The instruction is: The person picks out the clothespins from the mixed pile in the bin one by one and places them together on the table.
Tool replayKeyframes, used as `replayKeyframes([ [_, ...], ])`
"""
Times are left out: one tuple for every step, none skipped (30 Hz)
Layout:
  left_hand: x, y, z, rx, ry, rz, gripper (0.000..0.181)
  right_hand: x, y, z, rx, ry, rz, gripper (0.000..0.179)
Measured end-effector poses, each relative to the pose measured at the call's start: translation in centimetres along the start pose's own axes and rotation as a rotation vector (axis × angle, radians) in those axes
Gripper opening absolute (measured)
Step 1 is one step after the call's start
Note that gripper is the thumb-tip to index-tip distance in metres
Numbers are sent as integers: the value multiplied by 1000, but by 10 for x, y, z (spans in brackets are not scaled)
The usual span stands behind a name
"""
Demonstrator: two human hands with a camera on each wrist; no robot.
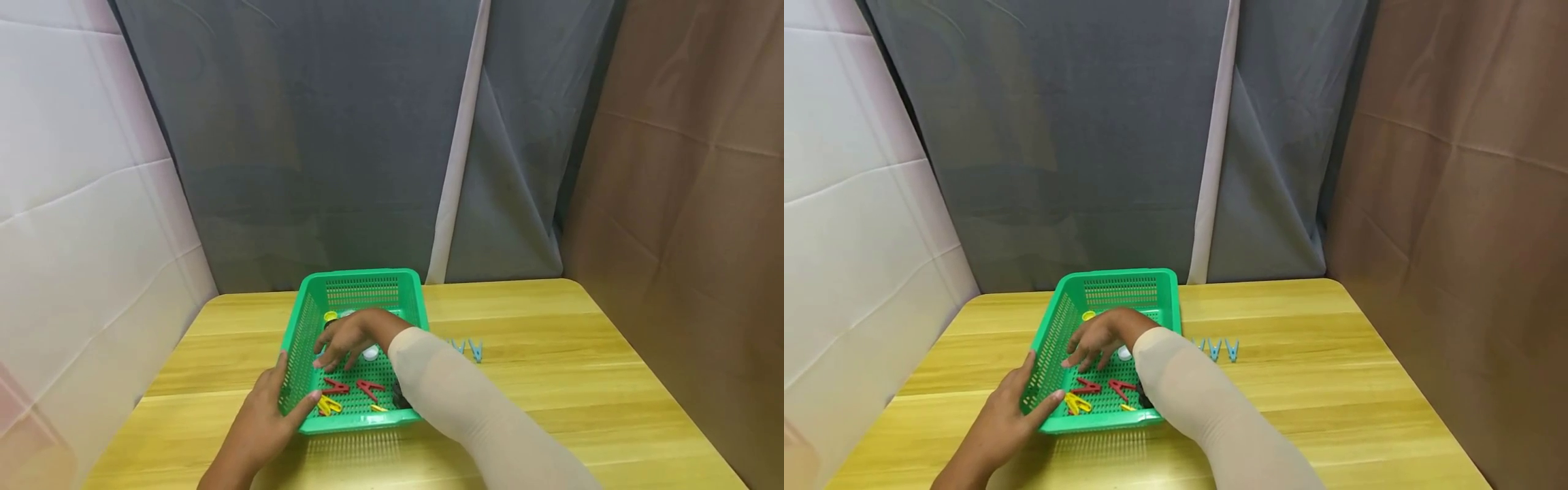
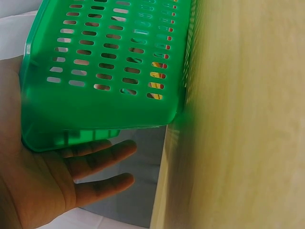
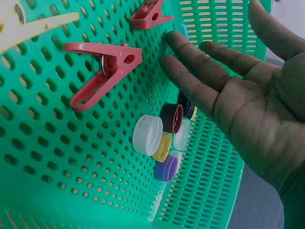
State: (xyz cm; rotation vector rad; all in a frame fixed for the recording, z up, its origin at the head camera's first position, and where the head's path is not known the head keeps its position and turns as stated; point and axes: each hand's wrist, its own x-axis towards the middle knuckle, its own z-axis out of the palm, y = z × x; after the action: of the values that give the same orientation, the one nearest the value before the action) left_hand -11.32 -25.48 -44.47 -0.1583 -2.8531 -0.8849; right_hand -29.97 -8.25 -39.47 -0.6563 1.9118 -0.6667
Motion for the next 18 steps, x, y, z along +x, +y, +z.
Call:
replayKeyframes([
  [0, 0, 0, -1, -1, -1, 104, 0, -1, 0, -6, 3, 5, 76],
  [0, 0, 0, -2, -2, -2, 104, 0, -1, 1, -14, 9, 9, 76],
  [0, 0, 0, -1, -2, -2, 104, -1, -2, 1, -21, 13, 11, 76],
  [0, 0, 0, -1, -2, -2, 104, -1, -2, 1, -25, 14, 14, 76],
  [0, 0, 0, -2, -2, 0, 104, -2, -2, 1, -28, 17, 17, 76],
  [-1, 0, 0, -4, 0, 1, 104, -3, -2, 1, -30, 19, 19, 76],
  [-1, 0, 0, -5, 3, 3, 103, -4, -2, 1, -33, 19, 20, 76],
  [-1, 0, 1, -5, 4, 5, 103, -4, -2, 1, -35, 22, 23, 76],
  [0, 0, 1, -7, 5, 5, 103, -6, -2, 0, -38, 24, 26, 77],
  [0, 0, 1, -9, 4, 4, 103, -7, -2, 0, -41, 28, 29, 77],
  [0, 0, 1, -11, 3, 1, 103, -8, -2, -1, -48, 33, 32, 76],
  [0, 0, 1, -12, 4, -1, 103, -9, -2, -2, -56, 37, 33, 76],
  [1, 1, 1, -12, 4, -3, 103, -10, -1, -3, -60, 41, 33, 76],
  [1, 1, 0, -13, 3, -6, 103, -11, -1, -4, -67, 47, 32, 76],
  [1, 1, 0, -16, 4, -8, 103, -12, -1, -5, -73, 50, 31, 75],
  [1, 1, 0, -17, 4, -10, 103, -13, -1, -6, -76, 53, 29, 75],
  [1, 1, -1, -18, 3, -11, 102, -13, -1, -7, -79, 56, 26, 75],
  [1, 1, -1, -19, 3, -11, 102, -13, -1, -8, -81, 57, 24, 76],
])
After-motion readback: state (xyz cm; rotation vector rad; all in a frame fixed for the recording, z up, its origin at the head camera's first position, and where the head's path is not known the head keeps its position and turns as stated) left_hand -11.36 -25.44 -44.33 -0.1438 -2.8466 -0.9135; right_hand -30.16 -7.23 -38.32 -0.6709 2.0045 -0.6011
